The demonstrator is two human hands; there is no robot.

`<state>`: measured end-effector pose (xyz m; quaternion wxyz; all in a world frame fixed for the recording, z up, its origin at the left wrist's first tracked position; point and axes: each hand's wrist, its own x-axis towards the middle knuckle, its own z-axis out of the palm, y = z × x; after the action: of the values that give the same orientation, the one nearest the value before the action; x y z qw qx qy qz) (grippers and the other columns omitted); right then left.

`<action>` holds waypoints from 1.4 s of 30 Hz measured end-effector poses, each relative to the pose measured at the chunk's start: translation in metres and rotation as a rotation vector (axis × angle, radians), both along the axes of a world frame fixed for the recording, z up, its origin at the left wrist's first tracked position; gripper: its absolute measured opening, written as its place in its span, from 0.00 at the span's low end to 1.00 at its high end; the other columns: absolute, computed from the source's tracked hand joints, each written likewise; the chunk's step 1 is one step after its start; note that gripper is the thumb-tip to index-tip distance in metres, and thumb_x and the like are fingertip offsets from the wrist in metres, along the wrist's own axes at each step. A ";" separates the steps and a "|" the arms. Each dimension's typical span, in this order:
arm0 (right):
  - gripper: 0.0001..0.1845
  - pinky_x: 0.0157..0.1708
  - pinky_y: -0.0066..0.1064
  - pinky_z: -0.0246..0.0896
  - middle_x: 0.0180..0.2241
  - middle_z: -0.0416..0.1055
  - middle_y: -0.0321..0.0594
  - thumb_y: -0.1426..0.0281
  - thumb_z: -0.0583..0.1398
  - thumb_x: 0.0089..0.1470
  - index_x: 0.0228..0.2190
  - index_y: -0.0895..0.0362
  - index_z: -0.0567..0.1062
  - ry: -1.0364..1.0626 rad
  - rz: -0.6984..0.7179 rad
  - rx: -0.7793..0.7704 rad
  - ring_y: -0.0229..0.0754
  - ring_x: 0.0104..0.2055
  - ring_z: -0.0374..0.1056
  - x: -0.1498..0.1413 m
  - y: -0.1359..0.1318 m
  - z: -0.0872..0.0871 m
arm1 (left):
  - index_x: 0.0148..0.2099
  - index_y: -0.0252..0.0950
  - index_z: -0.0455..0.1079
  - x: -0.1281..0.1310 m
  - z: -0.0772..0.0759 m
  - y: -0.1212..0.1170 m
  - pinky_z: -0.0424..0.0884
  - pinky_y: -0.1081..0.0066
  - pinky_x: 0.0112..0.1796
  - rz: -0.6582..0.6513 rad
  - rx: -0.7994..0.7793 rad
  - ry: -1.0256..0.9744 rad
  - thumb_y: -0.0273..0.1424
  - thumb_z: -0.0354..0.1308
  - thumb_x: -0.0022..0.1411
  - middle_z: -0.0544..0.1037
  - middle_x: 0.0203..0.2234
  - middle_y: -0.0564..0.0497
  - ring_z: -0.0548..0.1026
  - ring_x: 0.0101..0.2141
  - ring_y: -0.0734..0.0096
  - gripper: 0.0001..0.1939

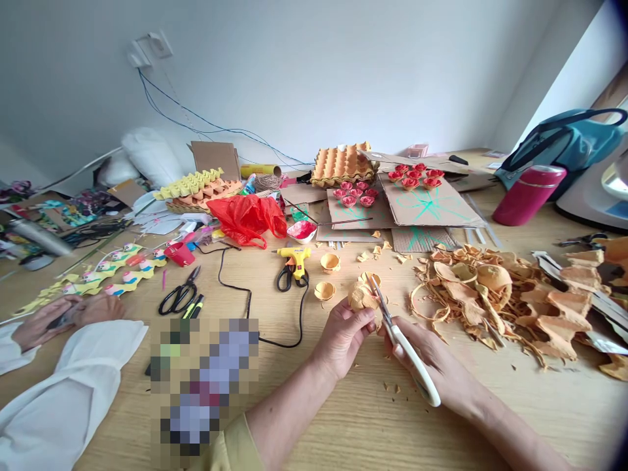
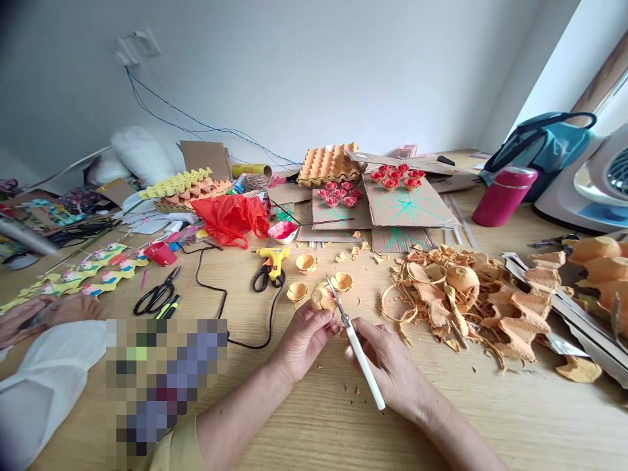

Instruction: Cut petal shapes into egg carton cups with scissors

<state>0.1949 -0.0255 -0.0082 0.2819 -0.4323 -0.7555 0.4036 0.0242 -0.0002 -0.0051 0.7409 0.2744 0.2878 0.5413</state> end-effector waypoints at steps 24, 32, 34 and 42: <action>0.16 0.37 0.39 0.59 0.32 0.68 0.40 0.55 0.49 0.64 0.34 0.53 0.64 -0.021 0.018 0.071 0.45 0.34 0.61 0.001 0.001 -0.006 | 0.33 0.35 0.75 0.002 0.004 -0.003 0.62 0.72 0.34 -0.037 0.050 0.010 0.31 0.71 0.48 0.71 0.26 0.55 0.65 0.27 0.78 0.11; 0.18 0.37 0.39 0.58 0.31 0.68 0.40 0.54 0.48 0.64 0.32 0.54 0.66 -0.029 0.004 0.082 0.45 0.34 0.60 0.001 0.000 -0.004 | 0.32 0.35 0.73 0.000 0.001 -0.002 0.61 0.72 0.34 -0.028 0.031 0.025 0.33 0.72 0.47 0.68 0.23 0.57 0.63 0.27 0.78 0.12; 0.19 0.37 0.39 0.58 0.31 0.67 0.40 0.54 0.48 0.64 0.31 0.54 0.65 -0.031 0.002 0.081 0.46 0.34 0.60 0.001 -0.001 -0.005 | 0.32 0.34 0.73 0.000 0.000 -0.001 0.61 0.72 0.34 -0.026 0.027 0.022 0.33 0.72 0.47 0.67 0.23 0.57 0.63 0.27 0.78 0.13; 0.19 0.37 0.40 0.56 0.30 0.65 0.39 0.53 0.48 0.64 0.29 0.54 0.64 -0.034 -0.005 0.081 0.46 0.35 0.59 0.001 -0.001 -0.006 | 0.33 0.34 0.72 -0.003 -0.003 0.001 0.62 0.72 0.34 -0.007 0.046 -0.010 0.31 0.70 0.51 0.68 0.24 0.56 0.63 0.28 0.78 0.11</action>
<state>0.1962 -0.0261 -0.0140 0.2874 -0.4294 -0.7746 0.3648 0.0211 0.0008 -0.0083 0.7377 0.2895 0.2707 0.5466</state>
